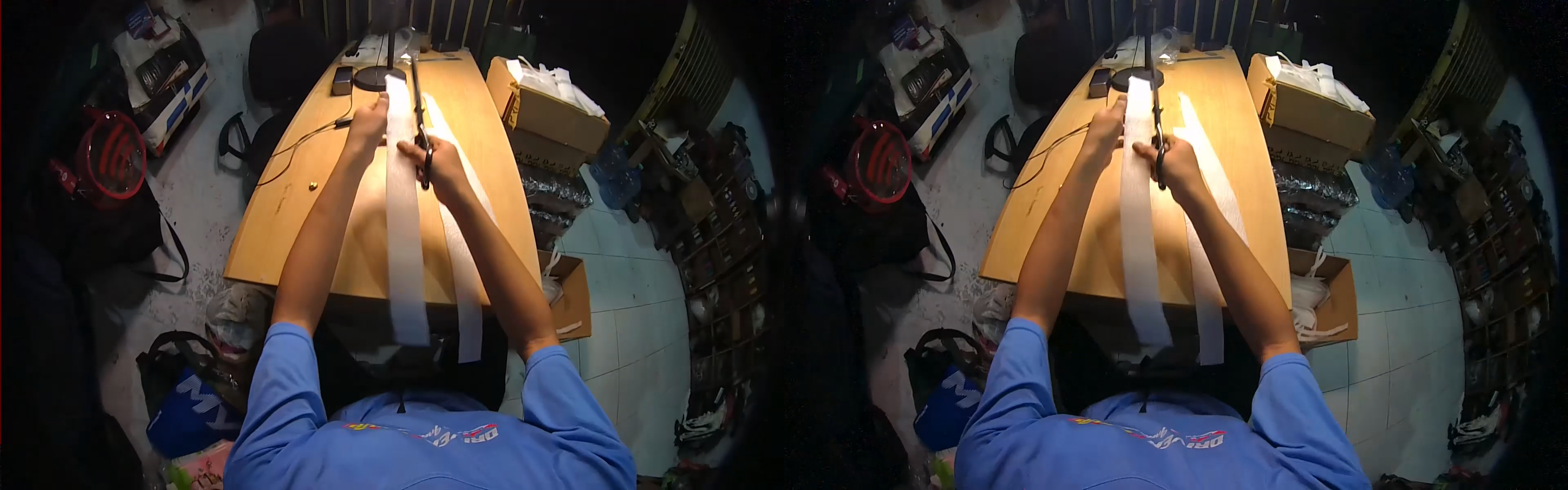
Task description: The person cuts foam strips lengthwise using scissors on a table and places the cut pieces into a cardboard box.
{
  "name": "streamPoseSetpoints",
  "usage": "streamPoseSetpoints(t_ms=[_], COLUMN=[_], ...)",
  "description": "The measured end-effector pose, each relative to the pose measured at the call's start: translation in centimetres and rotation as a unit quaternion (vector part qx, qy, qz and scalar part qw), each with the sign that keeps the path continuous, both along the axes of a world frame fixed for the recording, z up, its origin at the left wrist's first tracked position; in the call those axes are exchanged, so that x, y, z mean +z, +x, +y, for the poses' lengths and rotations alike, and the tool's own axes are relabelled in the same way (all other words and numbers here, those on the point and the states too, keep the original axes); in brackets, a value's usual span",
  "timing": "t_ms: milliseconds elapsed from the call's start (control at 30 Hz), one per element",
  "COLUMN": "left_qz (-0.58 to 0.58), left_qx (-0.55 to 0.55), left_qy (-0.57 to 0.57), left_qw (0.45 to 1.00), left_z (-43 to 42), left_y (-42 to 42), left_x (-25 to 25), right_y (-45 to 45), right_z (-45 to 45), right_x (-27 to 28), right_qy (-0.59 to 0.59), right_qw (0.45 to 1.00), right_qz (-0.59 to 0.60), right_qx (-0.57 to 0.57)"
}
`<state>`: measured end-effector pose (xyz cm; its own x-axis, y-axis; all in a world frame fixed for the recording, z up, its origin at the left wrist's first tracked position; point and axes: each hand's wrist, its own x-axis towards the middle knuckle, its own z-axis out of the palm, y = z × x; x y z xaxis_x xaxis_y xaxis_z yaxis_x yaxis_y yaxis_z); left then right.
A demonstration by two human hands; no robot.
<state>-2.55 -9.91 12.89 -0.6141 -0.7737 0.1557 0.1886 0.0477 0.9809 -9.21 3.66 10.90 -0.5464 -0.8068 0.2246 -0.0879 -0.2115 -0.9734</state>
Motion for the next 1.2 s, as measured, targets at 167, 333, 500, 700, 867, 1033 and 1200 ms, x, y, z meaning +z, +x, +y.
streamPoseSetpoints(t_ms=[167,333,500,700,867,1033,1200], left_qz=[-0.020,-0.047,-0.112,-0.203,-0.222,-0.131,-0.092], left_qx=[-0.164,-0.227,-0.221,-0.241,-0.329,-0.160,0.011], left_qy=[-0.044,-0.012,-0.113,-0.155,-0.144,-0.006,-0.025], left_qw=[0.985,0.973,0.962,0.936,0.906,0.978,0.995], left_z=[6.6,7.5,6.2,7.8,7.9,7.8,8.4], left_y=[7.7,11.6,13.7,15.6,16.8,17.8,15.9], left_x=[-2.3,-2.8,-1.4,-0.2,-1.7,-5.6,-9.1], right_y=[0.1,-0.5,-1.8,-4.4,-6.9,-6.4,-2.0], right_z=[0.5,2.6,5.5,8.4,8.8,9.1,12.1], right_x=[2.2,3.2,2.7,1.6,1.5,2.6,1.4], right_qy=[-0.084,-0.105,-0.121,-0.161,-0.188,-0.087,-0.020], right_qw=[0.994,0.990,0.985,0.975,0.970,0.976,0.994], right_qz=[0.014,0.007,-0.037,-0.064,-0.068,0.002,-0.067], right_qx=[-0.067,-0.094,-0.120,-0.138,-0.138,-0.199,-0.081])
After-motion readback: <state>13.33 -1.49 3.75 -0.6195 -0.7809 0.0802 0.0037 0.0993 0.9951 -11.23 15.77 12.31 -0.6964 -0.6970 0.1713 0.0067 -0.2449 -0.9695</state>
